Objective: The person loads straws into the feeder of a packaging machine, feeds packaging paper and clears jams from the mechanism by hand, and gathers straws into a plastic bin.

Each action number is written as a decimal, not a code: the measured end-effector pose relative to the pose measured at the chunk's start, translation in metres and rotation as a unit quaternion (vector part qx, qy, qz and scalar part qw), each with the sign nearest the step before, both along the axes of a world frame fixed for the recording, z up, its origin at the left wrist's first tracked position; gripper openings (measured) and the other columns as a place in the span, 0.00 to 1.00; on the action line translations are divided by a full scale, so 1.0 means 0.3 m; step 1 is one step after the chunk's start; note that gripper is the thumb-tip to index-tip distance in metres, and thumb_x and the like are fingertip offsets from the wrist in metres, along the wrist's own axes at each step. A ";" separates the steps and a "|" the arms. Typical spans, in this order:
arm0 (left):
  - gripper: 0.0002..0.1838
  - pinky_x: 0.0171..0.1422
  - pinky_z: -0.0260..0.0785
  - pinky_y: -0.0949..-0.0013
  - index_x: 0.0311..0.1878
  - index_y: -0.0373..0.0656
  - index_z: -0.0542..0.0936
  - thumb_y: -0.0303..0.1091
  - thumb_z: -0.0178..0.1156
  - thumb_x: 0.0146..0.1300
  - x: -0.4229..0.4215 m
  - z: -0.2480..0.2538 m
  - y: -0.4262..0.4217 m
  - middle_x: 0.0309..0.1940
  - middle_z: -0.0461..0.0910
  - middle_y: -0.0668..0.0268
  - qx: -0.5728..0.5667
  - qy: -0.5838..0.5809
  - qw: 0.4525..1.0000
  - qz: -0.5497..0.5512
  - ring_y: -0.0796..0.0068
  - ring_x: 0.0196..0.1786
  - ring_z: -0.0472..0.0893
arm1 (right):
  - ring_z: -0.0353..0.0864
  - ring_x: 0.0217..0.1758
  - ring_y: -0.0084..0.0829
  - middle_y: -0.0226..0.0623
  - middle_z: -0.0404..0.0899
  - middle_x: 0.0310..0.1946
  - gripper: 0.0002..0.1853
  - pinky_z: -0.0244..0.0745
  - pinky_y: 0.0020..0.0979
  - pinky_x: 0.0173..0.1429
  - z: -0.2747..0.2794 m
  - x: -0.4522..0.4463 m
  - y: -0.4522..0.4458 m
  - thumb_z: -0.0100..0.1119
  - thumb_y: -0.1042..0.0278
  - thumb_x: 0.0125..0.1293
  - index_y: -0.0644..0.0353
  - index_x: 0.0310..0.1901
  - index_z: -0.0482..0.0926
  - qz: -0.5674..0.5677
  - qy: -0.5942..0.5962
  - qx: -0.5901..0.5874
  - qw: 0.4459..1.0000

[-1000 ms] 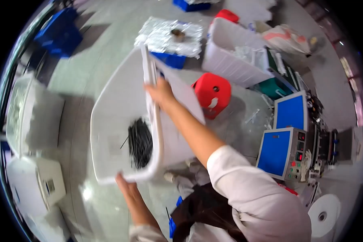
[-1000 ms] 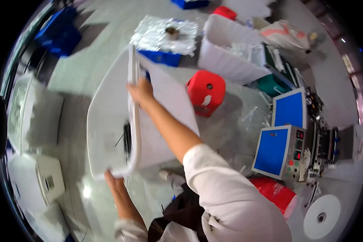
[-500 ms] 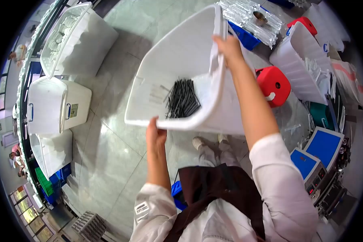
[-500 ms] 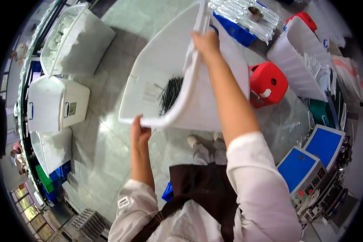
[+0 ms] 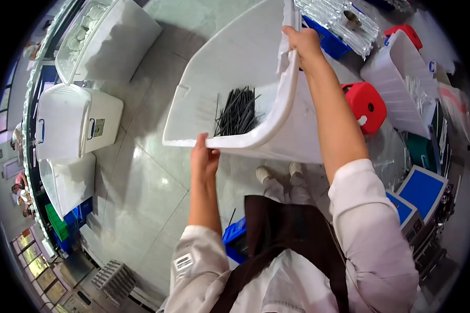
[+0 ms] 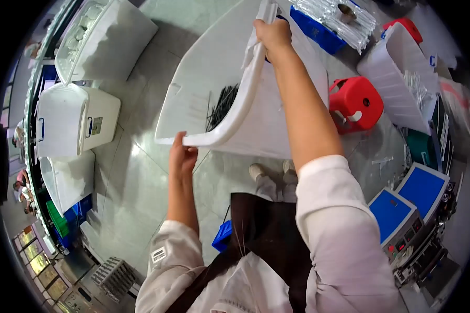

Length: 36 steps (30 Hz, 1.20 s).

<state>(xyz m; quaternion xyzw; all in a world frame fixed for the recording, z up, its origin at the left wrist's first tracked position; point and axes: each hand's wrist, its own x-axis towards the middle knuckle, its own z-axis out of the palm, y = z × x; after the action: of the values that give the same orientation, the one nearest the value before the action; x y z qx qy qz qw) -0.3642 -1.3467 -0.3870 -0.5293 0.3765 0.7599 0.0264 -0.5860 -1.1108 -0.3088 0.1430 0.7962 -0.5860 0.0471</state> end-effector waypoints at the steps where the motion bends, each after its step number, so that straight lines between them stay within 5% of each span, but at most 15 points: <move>1: 0.08 0.37 0.68 0.68 0.33 0.38 0.69 0.33 0.50 0.56 0.032 -0.016 0.032 0.26 0.70 0.63 0.014 -0.009 1.000 0.024 0.70 0.31 0.72 | 0.68 0.20 0.26 0.33 0.70 0.19 0.15 0.65 0.31 0.26 -0.002 0.040 0.006 0.54 0.59 0.54 0.65 0.31 0.72 0.009 0.022 0.012 1.000; 6: 0.26 0.58 0.59 0.60 0.58 0.32 0.58 0.33 0.46 0.58 0.729 -0.551 0.127 0.52 0.65 0.48 -0.046 0.029 0.993 -0.105 0.55 0.55 0.65 | 0.68 0.50 0.29 0.42 0.69 0.48 0.20 0.60 0.27 0.55 -0.027 0.689 0.074 0.49 0.74 0.58 0.70 0.52 0.61 0.023 0.137 -0.065 0.988; 8: 0.21 0.51 0.66 0.60 0.51 0.28 0.64 0.32 0.48 0.56 0.467 -0.137 0.151 0.46 0.70 0.50 -0.005 -0.125 0.992 0.015 0.56 0.50 0.70 | 0.71 0.46 0.29 0.43 0.71 0.45 0.21 0.64 0.27 0.51 -0.068 0.627 0.050 0.50 0.72 0.58 0.69 0.52 0.61 0.006 0.143 -0.054 0.988; 11: 0.16 0.35 0.69 0.65 0.42 0.29 0.67 0.33 0.49 0.56 0.139 0.015 -0.007 0.34 0.72 0.58 0.032 -0.003 0.997 -0.064 0.65 0.34 0.73 | 0.72 0.23 0.28 0.35 0.74 0.22 0.13 0.68 0.31 0.30 0.035 0.167 -0.010 0.55 0.64 0.55 0.64 0.37 0.70 -0.009 0.063 -0.019 0.998; 15: 0.12 0.17 0.57 0.73 0.27 0.40 0.69 0.39 0.51 0.57 0.156 -0.058 0.107 0.16 0.67 0.69 -0.046 -0.043 0.998 0.015 0.79 0.15 0.64 | 0.71 0.26 0.20 0.33 0.74 0.26 0.15 0.67 0.23 0.30 0.036 0.199 -0.043 0.54 0.65 0.56 0.64 0.42 0.69 0.066 0.004 -0.035 0.997; 16: 0.17 0.32 0.67 0.71 0.40 0.34 0.70 0.40 0.50 0.57 0.342 -0.155 0.081 0.30 0.73 0.60 -0.021 -0.202 0.956 -0.211 0.71 0.31 0.73 | 0.71 0.34 0.20 0.35 0.73 0.35 0.19 0.67 0.21 0.36 -0.056 0.359 -0.030 0.52 0.66 0.58 0.66 0.48 0.66 0.047 0.108 -0.034 0.992; 20: 0.22 0.57 0.62 0.52 0.53 0.27 0.60 0.33 0.42 0.60 0.476 -0.072 0.184 0.48 0.67 0.44 0.116 -0.125 0.985 -0.039 0.50 0.50 0.70 | 0.67 0.50 0.33 0.48 0.69 0.45 0.21 0.61 0.29 0.54 0.002 0.633 0.026 0.51 0.66 0.59 0.71 0.49 0.64 0.023 0.034 0.023 0.999; 21: 0.21 0.56 0.63 0.53 0.53 0.27 0.60 0.32 0.43 0.60 0.391 -0.036 0.150 0.48 0.68 0.44 0.153 -0.106 0.982 -0.013 0.50 0.49 0.71 | 0.67 0.48 0.34 0.47 0.68 0.44 0.17 0.62 0.32 0.53 -0.108 0.491 0.038 0.48 0.63 0.61 0.69 0.45 0.67 0.134 0.073 0.293 0.944; 24: 0.13 0.18 0.56 0.76 0.29 0.41 0.74 0.42 0.56 0.54 0.080 0.045 0.079 0.19 0.70 0.69 -0.020 -0.065 0.995 -0.073 0.81 0.18 0.66 | 0.75 0.29 0.28 0.36 0.74 0.28 0.13 0.72 0.26 0.37 -0.025 -0.023 -0.040 0.48 0.62 0.61 0.64 0.38 0.71 0.084 -0.004 -0.259 0.962; 25: 0.14 0.15 0.55 0.75 0.24 0.41 0.74 0.43 0.54 0.55 0.014 0.095 0.110 0.16 0.68 0.70 -0.043 0.001 0.997 -0.064 0.79 0.14 0.63 | 0.72 0.21 0.26 0.33 0.72 0.21 0.13 0.69 0.23 0.28 -0.256 -0.224 0.054 0.49 0.61 0.61 0.65 0.36 0.71 0.104 0.027 -0.148 0.983; 27: 0.17 0.17 0.57 0.75 0.40 0.39 0.72 0.44 0.53 0.56 0.096 -0.049 0.161 0.23 0.73 0.68 0.001 0.052 0.998 -0.048 0.78 0.19 0.68 | 0.68 0.21 0.26 0.32 0.70 0.20 0.13 0.65 0.28 0.26 -0.158 -0.063 0.030 0.50 0.61 0.60 0.64 0.30 0.70 0.100 0.050 -0.059 0.992; 29: 0.21 0.32 0.66 0.70 0.53 0.39 0.66 0.38 0.50 0.58 0.308 -0.095 0.205 0.41 0.73 0.65 0.021 -0.084 0.991 -0.105 0.74 0.37 0.73 | 0.67 0.49 0.40 0.53 0.68 0.46 0.21 0.59 0.34 0.56 -0.437 0.222 0.184 0.46 0.62 0.62 0.75 0.48 0.64 0.178 0.243 0.300 0.905; 31: 0.20 0.51 0.66 0.65 0.57 0.38 0.61 0.27 0.41 0.60 0.468 -0.242 0.244 0.51 0.70 0.58 0.010 -0.060 0.996 -0.059 0.67 0.54 0.70 | 0.64 0.54 0.43 0.58 0.63 0.51 0.23 0.54 0.34 0.60 -0.297 0.370 0.073 0.45 0.63 0.62 0.76 0.51 0.61 0.126 0.265 0.108 0.950; 32: 0.21 0.30 0.70 0.73 0.56 0.35 0.63 0.30 0.46 0.58 0.460 -0.187 0.234 0.44 0.74 0.59 0.025 -0.092 0.995 -0.012 0.72 0.37 0.77 | 0.65 0.52 0.42 0.56 0.65 0.50 0.22 0.55 0.33 0.59 -0.297 0.365 0.071 0.45 0.64 0.62 0.76 0.51 0.62 0.125 0.217 0.120 0.961; 36: 0.11 0.16 0.57 0.73 0.32 0.38 0.72 0.38 0.50 0.57 0.121 -0.103 0.133 0.21 0.72 0.66 0.072 -0.018 0.997 -0.021 0.77 0.16 0.68 | 0.69 0.34 0.25 0.38 0.71 0.32 0.15 0.65 0.27 0.41 -0.165 -0.052 0.034 0.46 0.63 0.62 0.69 0.42 0.68 0.112 0.012 -0.027 0.993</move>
<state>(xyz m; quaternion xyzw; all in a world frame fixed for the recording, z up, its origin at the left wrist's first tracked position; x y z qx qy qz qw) -0.3279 -1.3068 -0.4180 -0.5320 0.3314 0.7743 0.0870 -0.6017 -1.1005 -0.3582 0.0441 0.7917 -0.5999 0.1067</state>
